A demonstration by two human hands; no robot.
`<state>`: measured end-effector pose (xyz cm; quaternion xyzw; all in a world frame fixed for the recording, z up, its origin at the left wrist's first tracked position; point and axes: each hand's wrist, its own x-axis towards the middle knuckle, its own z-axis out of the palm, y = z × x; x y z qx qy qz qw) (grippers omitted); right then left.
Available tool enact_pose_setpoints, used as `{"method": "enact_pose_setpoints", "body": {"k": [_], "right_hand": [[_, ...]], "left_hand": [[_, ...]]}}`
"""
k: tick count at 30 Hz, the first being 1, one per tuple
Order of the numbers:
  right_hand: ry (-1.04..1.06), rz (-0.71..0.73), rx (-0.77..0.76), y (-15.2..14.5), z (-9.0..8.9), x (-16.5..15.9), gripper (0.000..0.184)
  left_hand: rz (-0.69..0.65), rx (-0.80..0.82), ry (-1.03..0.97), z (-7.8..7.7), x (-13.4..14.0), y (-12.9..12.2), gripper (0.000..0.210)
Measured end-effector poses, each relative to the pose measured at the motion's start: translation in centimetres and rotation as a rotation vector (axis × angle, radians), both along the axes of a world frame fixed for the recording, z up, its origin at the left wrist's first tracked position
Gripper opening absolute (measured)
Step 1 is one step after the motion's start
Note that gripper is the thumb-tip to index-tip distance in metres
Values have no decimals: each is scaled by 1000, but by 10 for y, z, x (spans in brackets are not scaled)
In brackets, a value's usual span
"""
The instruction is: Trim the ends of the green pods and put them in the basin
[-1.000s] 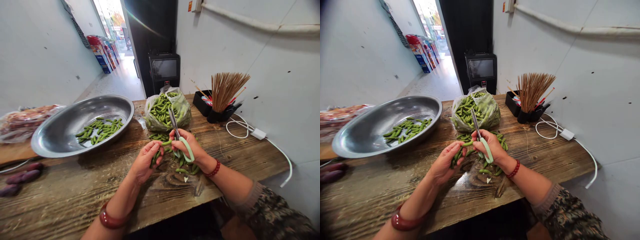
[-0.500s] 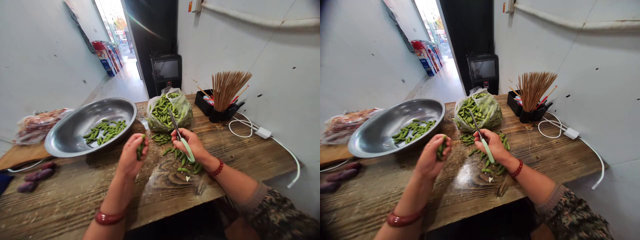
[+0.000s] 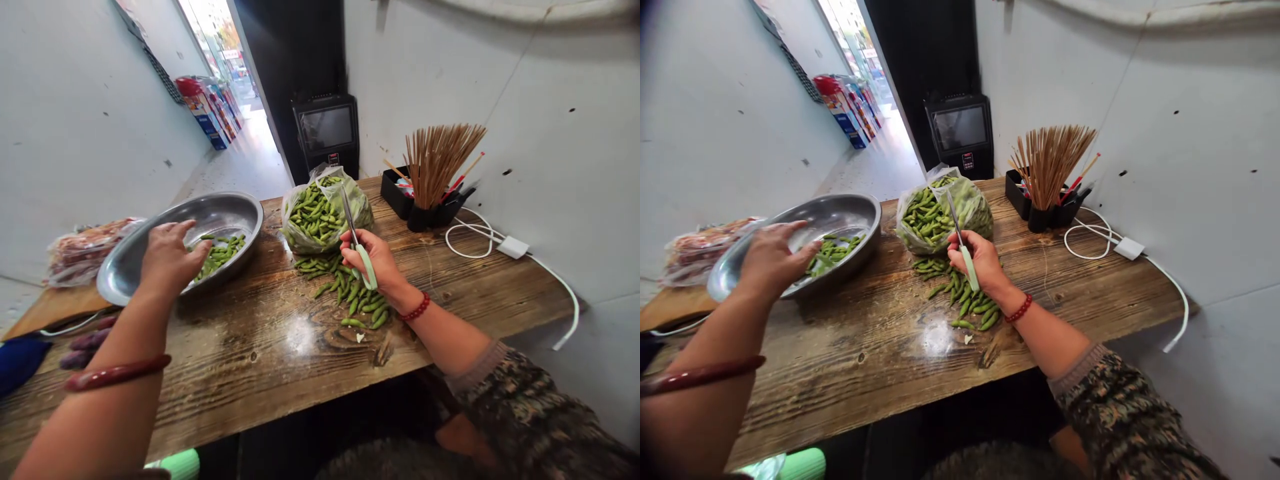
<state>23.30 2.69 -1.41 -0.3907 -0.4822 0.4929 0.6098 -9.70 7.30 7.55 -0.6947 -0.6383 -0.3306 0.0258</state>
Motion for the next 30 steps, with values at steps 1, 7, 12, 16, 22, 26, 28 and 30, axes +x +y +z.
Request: {"method": "enact_pose_setpoints", "body": {"k": [1,7,12,16,22,26,28,30], "right_hand": [[18,-6,-2,1,1,1,27],[32,-33,56,1,17,13,34],[50,-32,96,-8,41,31,40],[-175,35,107,-24,36,56,35],[-959,20,317,-60,-9,108,30],[-1173,182,377,-80,-22,114,36],[-1199,182,386,-82,-23,106,38],[-1208,189,392,-78,-24,91,37]], "left_hand": [[5,18,86,-2,11,-5,22],[-385,-203,93,-53,113,-49,17],[-406,-267,295,-98,149,-65,15],[-347,-297,376,-103,149,-66,14],[-334,-297,109,-107,140,-74,2],[-307,-350,-297,-103,128,-95,12],[-273,-390,-503,-99,122,-109,15],[-253,-430,-650,-97,117,-124,24]]}}
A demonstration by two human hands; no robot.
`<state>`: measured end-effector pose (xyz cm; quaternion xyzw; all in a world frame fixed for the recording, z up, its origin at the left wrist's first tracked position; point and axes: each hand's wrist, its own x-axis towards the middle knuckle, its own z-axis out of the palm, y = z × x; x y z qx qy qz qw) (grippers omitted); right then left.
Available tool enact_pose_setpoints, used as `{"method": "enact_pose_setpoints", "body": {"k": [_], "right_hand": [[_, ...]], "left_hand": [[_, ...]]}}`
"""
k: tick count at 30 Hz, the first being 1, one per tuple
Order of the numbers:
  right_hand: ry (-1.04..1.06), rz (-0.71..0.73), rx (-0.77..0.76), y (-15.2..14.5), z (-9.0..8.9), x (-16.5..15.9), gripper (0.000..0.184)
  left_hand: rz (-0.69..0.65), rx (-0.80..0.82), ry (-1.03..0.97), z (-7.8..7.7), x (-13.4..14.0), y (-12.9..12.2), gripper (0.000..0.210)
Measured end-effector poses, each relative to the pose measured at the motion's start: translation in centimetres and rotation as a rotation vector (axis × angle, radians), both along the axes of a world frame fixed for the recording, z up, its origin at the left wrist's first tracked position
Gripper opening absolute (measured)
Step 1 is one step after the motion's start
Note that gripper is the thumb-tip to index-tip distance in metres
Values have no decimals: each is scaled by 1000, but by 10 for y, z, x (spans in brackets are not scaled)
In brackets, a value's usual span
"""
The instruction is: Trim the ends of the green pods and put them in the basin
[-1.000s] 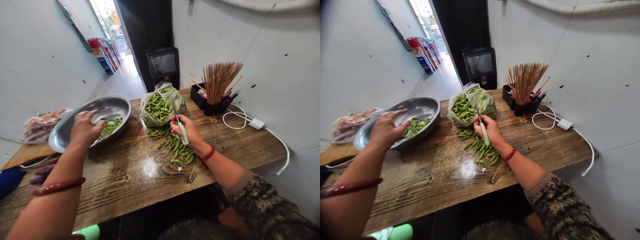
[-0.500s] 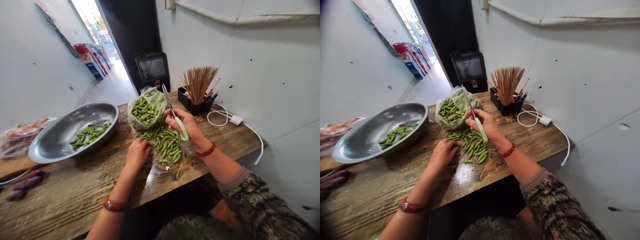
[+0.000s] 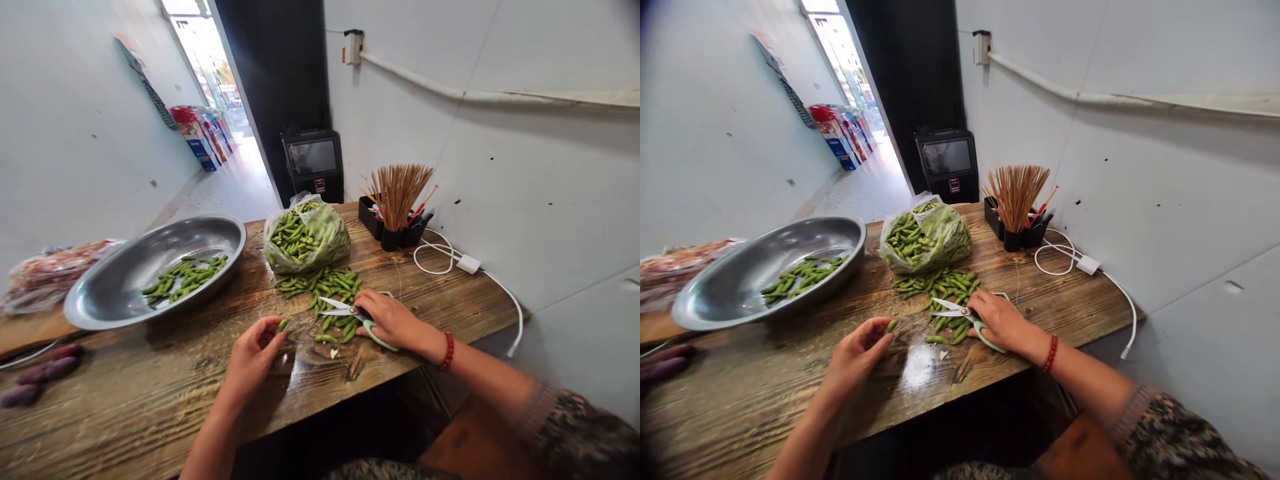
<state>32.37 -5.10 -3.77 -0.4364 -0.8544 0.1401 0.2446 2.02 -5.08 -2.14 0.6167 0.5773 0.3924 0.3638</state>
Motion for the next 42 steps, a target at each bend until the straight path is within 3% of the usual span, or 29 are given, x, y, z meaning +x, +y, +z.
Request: {"method": "enact_pose_setpoints", "body": {"k": [7,11,15,19,25,31,38,42], "right_hand": [[-39,44,24,33,-1,-78,30],[159,103,-2,46,4,-104,34],[338,185,11,48,12,-95,42],[313,253,-31,43,8,-74,44],[310,242,2,37,-4,-64,47],[189,316,58,36,-2,-60,47],[135,343,46,33,1,-58,48],[123,360,41,32,-1,-58,48]], "left_hand": [[66,-67,-107,2,-11,-31,22],[109,-75,-278,7,-14,-36,20],[118,-111,-422,8,-7,-34,24],[92,-175,-506,7,4,-23,33],[21,-192,-575,3,16,-5,30],[-43,-179,-520,-4,20,-7,24],[36,-136,-406,-10,22,-11,23],[18,-126,-377,-9,22,-15,22]]}}
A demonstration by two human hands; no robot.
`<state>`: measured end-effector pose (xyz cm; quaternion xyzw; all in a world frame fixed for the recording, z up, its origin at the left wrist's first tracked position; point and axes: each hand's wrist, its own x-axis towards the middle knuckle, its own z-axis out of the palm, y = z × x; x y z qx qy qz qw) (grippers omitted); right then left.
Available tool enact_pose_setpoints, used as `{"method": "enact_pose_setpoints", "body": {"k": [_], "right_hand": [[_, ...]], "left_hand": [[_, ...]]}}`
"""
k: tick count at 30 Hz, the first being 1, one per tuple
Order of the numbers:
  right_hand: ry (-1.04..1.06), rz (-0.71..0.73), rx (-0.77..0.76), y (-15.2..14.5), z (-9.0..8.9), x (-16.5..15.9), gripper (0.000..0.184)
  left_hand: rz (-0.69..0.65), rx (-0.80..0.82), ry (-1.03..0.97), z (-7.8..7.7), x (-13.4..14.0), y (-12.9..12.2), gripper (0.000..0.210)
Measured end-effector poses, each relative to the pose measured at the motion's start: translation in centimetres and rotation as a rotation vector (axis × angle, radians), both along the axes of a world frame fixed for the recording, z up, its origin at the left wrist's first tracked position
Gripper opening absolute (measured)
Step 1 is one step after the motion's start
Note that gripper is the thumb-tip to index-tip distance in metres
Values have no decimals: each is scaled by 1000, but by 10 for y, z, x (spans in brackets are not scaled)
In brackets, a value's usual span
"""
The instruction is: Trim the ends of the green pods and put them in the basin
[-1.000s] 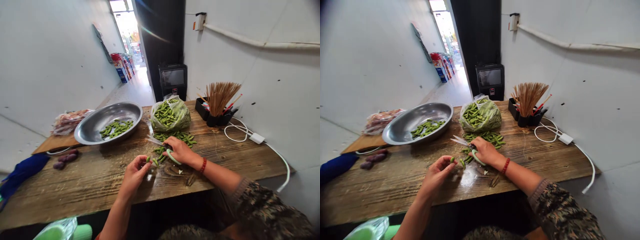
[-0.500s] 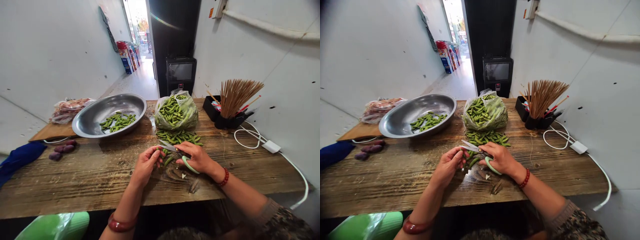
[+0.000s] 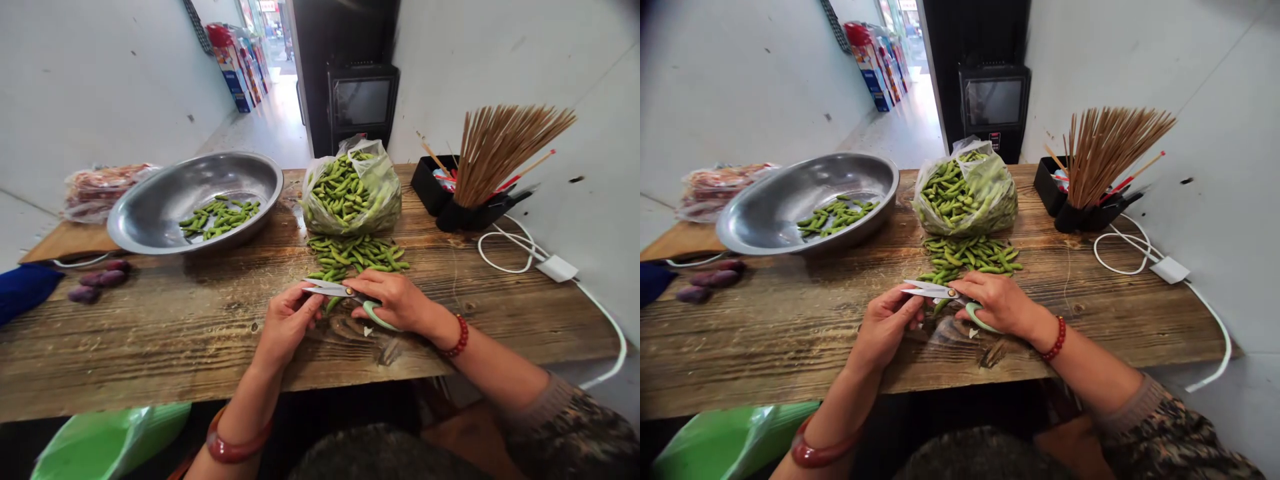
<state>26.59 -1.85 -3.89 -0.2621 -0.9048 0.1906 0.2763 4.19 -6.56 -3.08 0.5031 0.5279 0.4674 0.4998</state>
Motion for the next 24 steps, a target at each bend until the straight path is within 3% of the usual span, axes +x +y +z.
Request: {"method": "enact_pose_setpoints", "body": {"k": [8,15,24], "right_hand": [[-24,18,-13,-1,1,1,45],[-90,8,69,-3,0,1,42],[-152,-60,142,-5,-1,-4,33]], "left_hand": [[-6,64,69,1,-1,-3,19],[-2,128,152,-3,-3,-2,22],[18,76,128,-4,-3,0,22]]}}
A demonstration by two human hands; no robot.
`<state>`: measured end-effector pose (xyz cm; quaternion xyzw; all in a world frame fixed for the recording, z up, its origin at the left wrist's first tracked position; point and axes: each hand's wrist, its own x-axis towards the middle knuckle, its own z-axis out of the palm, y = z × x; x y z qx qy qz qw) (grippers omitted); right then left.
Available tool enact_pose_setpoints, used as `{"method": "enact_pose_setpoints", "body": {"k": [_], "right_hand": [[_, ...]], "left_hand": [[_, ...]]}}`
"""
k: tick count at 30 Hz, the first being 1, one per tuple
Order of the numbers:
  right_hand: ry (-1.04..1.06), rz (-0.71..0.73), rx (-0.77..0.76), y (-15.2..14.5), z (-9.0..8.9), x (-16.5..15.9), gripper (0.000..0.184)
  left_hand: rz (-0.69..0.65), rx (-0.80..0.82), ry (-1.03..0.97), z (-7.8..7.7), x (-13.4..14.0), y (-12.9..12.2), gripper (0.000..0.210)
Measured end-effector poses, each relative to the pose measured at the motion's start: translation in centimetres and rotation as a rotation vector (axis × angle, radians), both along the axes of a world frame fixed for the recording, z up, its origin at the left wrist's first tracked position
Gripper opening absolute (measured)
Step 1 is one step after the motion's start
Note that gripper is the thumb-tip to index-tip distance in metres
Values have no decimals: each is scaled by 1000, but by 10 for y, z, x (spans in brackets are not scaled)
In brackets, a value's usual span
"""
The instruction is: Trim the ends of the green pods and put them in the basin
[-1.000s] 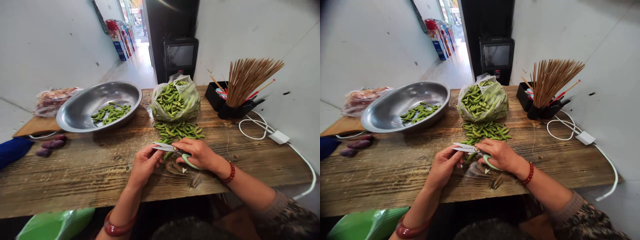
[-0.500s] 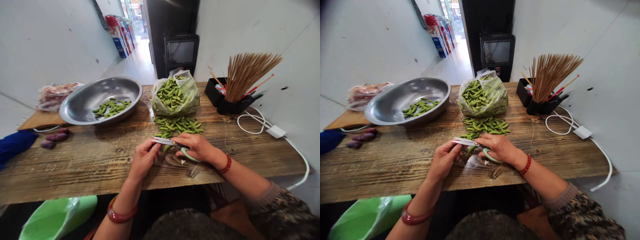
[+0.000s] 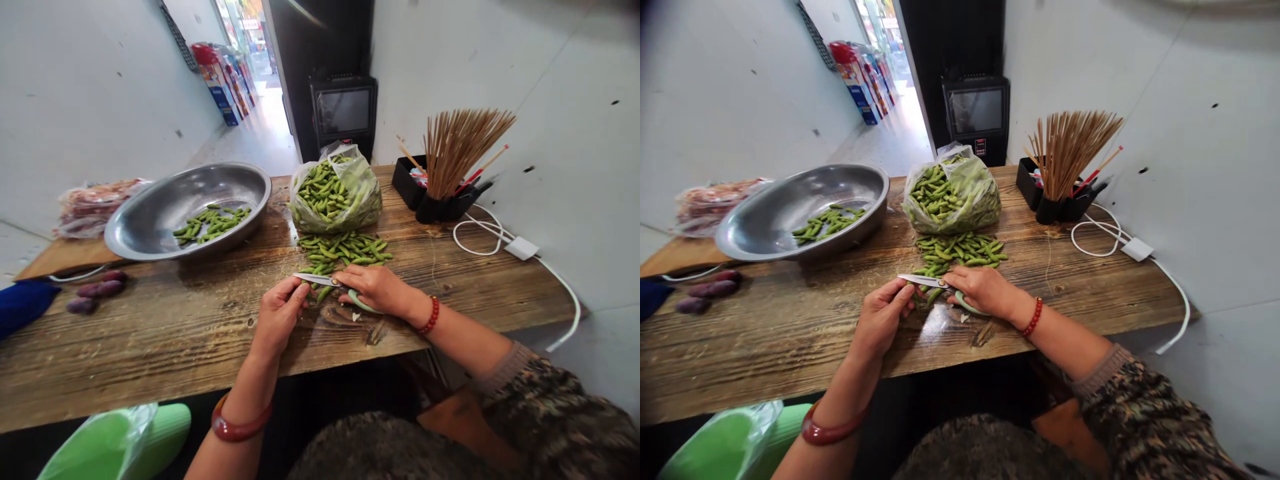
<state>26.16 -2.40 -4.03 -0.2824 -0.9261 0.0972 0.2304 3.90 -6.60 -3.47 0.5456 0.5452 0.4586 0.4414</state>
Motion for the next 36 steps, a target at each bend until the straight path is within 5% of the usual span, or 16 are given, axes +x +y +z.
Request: {"method": "enact_pose_setpoints", "body": {"k": [4,9,16,24,36], "right_hand": [[17,-24,-56,4,-3,1,36],[53,-137,-63,9,-4,5,38],[108,-43,-81,4,3,3,47],[103,20,-138,4,0,1,41],[100,3,-117,2,-2,-2,41]], "left_hand": [[20,-30,-145,-1,1,1,19],[116,-93,-563,3,-1,4,22],[195,-153,-803,3,-7,10,25],[90,-175,-764,3,-4,7,26],[-66,-150,-400,2,3,0,25]]}}
